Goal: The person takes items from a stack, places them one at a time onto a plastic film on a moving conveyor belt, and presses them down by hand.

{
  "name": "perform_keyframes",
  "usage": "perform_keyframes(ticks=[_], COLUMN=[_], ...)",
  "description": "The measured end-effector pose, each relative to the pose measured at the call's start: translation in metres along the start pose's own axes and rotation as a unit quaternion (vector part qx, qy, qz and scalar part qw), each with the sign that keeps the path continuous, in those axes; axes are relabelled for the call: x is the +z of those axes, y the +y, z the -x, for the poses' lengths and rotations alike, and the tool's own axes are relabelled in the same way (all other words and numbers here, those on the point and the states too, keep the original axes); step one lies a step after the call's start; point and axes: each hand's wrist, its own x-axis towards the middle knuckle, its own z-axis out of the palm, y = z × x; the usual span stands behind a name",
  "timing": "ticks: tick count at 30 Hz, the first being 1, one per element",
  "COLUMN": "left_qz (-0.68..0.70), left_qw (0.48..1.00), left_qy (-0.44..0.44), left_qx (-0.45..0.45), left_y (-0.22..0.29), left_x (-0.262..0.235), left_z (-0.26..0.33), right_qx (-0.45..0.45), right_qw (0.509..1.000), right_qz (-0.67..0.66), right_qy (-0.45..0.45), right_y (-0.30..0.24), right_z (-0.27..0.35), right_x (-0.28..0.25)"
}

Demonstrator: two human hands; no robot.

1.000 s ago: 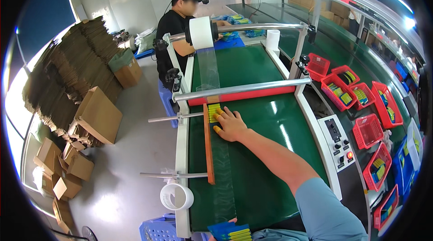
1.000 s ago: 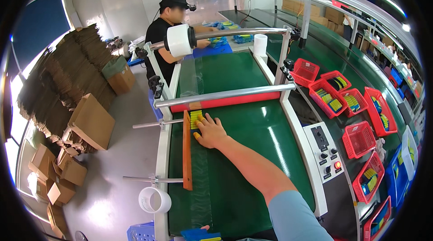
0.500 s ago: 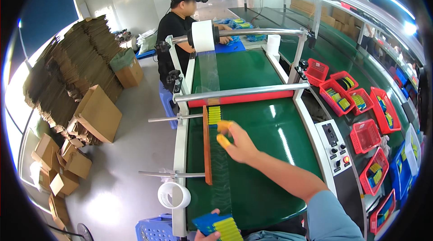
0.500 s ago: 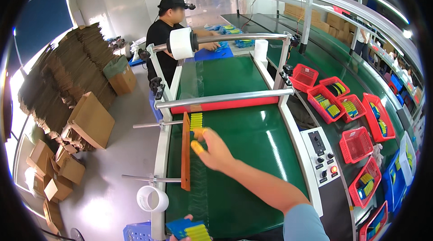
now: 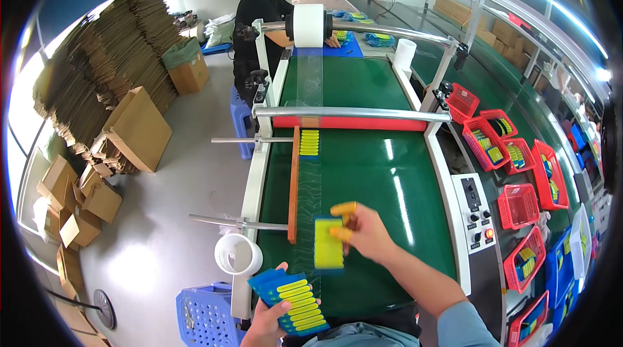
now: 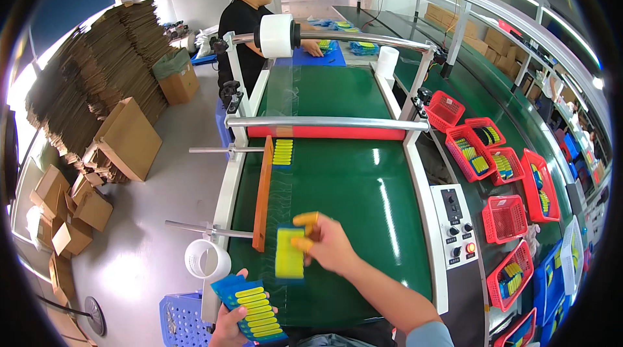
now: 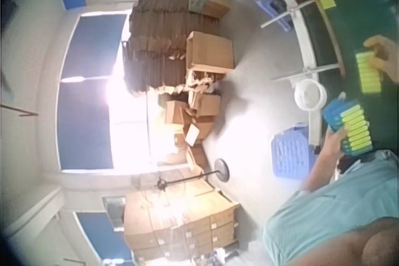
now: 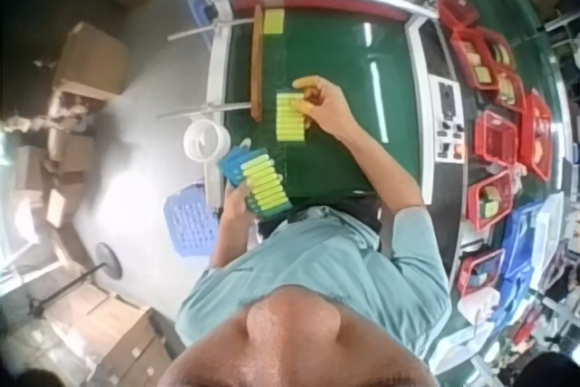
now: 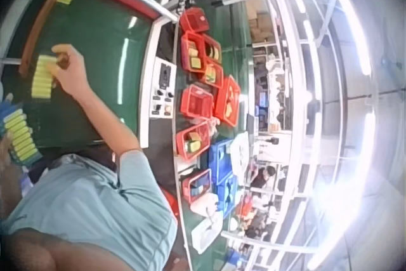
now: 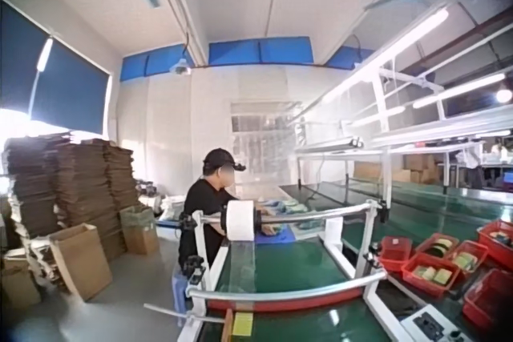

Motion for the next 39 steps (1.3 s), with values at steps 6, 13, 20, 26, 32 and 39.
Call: perform_keyframes(ticks=[6, 13, 20, 26, 32, 39], left_qz=[0.003, -0.017, -0.033, -0.041, -0.036, -0.016], left_qw=[0.996, 0.998, 0.994, 0.996, 0.997, 0.997], left_qy=[-0.048, 0.027, 0.018, -0.014, -0.025, -0.014], left_qx=[-0.072, -0.054, -0.100, -0.083, -0.068, -0.080], left_y=[-0.023, -0.027, -0.034, -0.028, -0.029, -0.027], left_x=[-0.007, -0.018, -0.029, -0.011, -0.008, -0.031], left_z=[-0.002, 0.032, 0.026, 0.025, 0.026, 0.018], right_qx=[-0.163, -0.288, -0.227, -0.218, -0.246, -0.086], right_qw=[0.888, 0.710, 0.725, 0.721, 0.742, 0.979], right_qz=[0.407, 0.640, 0.650, 0.658, 0.623, 0.178], right_qy=[0.142, 0.055, -0.016, -0.001, -0.013, -0.051], right_y=[0.009, 0.025, 0.033, 0.038, 0.031, -0.014], right_z=[-0.099, -0.079, -0.066, -0.075, -0.069, 0.028], right_x=[-0.002, -0.006, 0.007, 0.008, -0.001, 0.044])
